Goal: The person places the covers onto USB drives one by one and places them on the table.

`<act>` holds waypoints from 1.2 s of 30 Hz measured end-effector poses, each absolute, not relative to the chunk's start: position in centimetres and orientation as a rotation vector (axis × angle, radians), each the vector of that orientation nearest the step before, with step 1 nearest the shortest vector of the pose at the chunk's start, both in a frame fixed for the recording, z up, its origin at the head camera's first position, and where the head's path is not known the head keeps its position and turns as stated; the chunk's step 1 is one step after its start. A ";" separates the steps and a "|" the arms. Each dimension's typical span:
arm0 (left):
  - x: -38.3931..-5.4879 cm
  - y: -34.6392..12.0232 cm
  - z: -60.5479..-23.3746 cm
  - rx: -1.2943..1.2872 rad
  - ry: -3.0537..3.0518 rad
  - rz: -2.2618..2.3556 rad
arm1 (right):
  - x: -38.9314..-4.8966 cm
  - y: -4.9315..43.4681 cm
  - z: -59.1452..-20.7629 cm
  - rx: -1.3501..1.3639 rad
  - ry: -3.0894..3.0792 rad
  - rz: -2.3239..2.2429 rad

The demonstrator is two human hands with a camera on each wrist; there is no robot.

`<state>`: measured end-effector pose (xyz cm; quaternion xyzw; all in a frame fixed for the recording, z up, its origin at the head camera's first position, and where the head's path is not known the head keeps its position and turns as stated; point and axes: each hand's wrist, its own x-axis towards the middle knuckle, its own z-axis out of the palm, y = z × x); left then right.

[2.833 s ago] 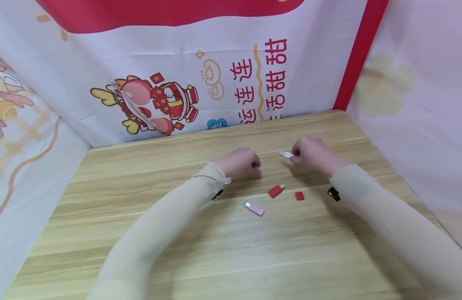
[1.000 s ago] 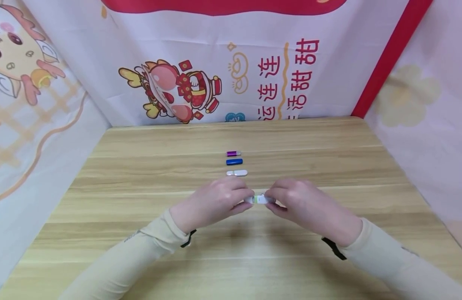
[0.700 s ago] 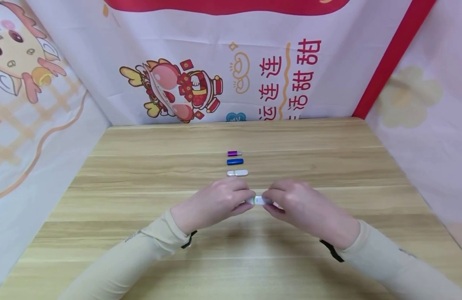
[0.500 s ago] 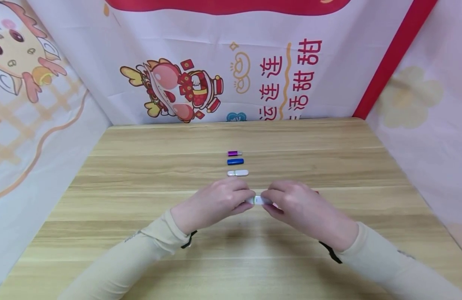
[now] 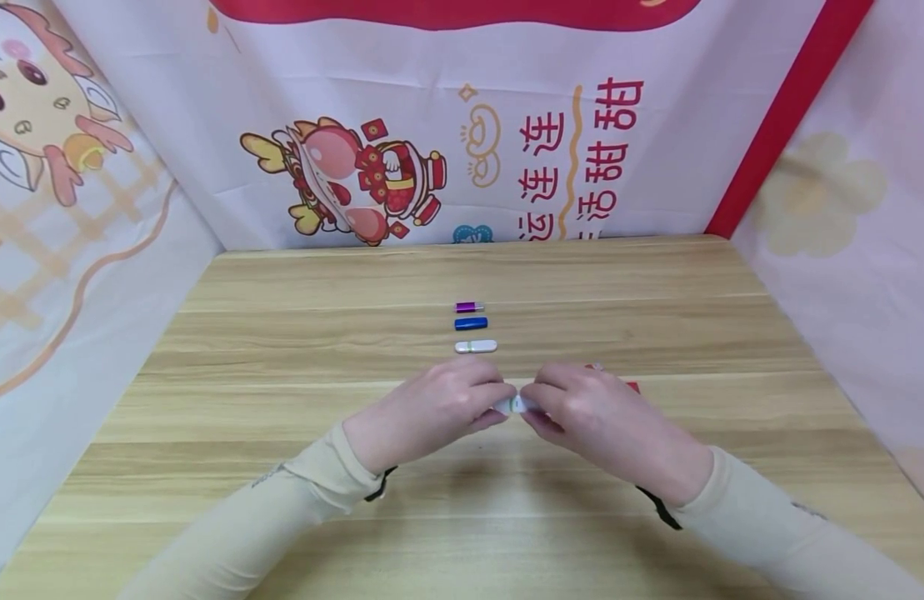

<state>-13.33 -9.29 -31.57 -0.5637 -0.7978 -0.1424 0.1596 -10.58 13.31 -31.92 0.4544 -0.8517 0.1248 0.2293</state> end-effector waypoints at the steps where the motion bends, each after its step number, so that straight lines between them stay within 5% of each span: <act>1: -13.3 -9.3 -31.6 -1.609 -2.281 -0.403 | -10.6 13.3 -31.9 1.252 -2.334 0.330; 36: -13.2 -9.4 -31.5 -1.578 -2.321 -0.427 | -10.6 13.0 -31.6 1.317 -2.247 0.279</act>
